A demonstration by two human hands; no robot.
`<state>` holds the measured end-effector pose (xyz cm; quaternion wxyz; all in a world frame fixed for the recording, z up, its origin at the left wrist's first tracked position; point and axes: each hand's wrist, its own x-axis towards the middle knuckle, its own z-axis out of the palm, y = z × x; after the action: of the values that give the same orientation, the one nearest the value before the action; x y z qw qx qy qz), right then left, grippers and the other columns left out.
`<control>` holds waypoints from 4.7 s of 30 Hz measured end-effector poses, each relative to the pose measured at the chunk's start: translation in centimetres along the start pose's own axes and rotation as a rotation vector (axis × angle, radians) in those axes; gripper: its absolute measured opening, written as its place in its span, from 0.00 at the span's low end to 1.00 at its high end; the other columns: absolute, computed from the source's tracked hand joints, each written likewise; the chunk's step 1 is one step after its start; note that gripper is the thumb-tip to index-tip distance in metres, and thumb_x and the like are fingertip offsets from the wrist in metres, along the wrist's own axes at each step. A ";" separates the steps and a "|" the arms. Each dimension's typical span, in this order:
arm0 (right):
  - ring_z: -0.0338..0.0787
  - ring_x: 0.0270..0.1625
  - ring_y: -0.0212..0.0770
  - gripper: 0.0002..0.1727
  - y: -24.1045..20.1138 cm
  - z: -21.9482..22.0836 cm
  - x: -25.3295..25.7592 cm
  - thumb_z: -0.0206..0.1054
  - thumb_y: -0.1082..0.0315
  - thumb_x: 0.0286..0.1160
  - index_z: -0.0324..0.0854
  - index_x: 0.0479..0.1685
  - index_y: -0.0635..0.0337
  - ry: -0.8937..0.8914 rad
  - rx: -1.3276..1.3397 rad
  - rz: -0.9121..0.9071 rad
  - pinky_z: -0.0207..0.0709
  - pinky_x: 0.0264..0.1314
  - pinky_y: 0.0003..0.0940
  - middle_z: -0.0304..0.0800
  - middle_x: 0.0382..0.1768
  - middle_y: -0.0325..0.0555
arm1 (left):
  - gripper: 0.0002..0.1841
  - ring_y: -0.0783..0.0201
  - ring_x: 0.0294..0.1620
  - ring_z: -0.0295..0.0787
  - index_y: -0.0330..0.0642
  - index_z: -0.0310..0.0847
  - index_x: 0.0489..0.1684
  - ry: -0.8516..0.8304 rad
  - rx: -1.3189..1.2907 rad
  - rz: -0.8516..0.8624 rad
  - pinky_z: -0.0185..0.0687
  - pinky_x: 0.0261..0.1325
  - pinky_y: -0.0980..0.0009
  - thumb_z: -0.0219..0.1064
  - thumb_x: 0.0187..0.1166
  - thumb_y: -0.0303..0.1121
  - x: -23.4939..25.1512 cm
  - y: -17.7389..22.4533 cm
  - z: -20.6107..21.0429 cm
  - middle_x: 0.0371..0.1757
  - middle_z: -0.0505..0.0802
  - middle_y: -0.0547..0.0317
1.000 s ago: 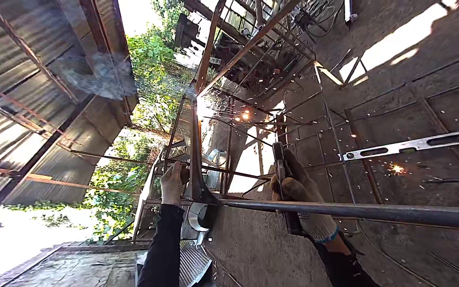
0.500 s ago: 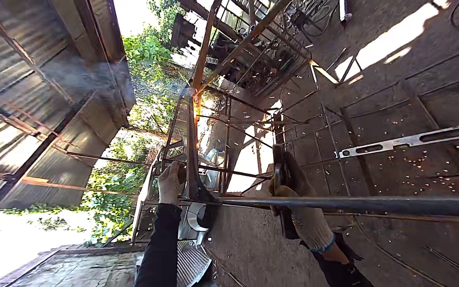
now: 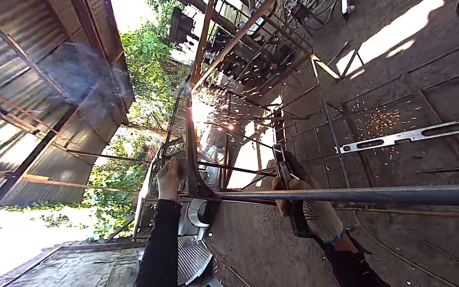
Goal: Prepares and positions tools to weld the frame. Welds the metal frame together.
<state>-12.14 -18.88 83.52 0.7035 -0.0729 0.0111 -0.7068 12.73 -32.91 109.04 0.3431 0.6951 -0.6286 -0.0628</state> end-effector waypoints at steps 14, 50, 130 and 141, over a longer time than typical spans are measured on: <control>0.87 0.21 0.41 0.51 -1.3 1.4 -0.6 0.81 0.54 0.64 0.59 0.93 0.45 0.060 -0.278 -0.110 0.86 0.21 0.34 0.89 0.33 0.48 | 0.23 0.57 0.34 0.95 0.37 0.91 0.49 -0.019 0.008 0.008 0.94 0.42 0.58 0.57 0.91 0.49 0.8 -1.0 -0.4 0.35 0.96 0.50; 0.86 0.22 0.40 0.61 -0.1 0.3 -3.0 0.80 0.46 0.62 0.46 0.95 0.54 -0.007 -0.105 0.009 0.86 0.20 0.34 0.88 0.38 0.48 | 0.24 0.55 0.37 0.94 0.37 0.87 0.59 -0.024 0.048 -0.020 0.93 0.44 0.56 0.55 0.92 0.50 1.2 -1.5 -0.7 0.40 0.95 0.46; 0.88 0.27 0.39 0.60 -1.6 0.4 -5.1 0.83 0.43 0.55 0.57 0.93 0.52 -0.012 -0.342 -0.018 0.87 0.23 0.33 0.90 0.44 0.46 | 0.27 0.58 0.35 0.92 0.46 0.90 0.57 0.003 0.110 -0.019 0.90 0.41 0.56 0.59 0.86 0.60 0.8 -1.5 -0.6 0.39 0.95 0.52; 0.87 0.24 0.42 0.62 0.3 -1.0 -7.7 0.83 0.45 0.57 0.50 0.95 0.52 0.018 -0.232 -0.036 0.87 0.20 0.36 0.88 0.43 0.51 | 0.25 0.60 0.35 0.90 0.46 0.89 0.56 -0.002 0.129 -0.011 0.89 0.40 0.58 0.58 0.88 0.58 0.3 -1.2 -0.6 0.39 0.94 0.54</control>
<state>-12.00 -11.31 81.80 0.6775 -0.1475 0.0977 -0.7140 14.05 -33.03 108.95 0.2967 0.7193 -0.6277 -0.0248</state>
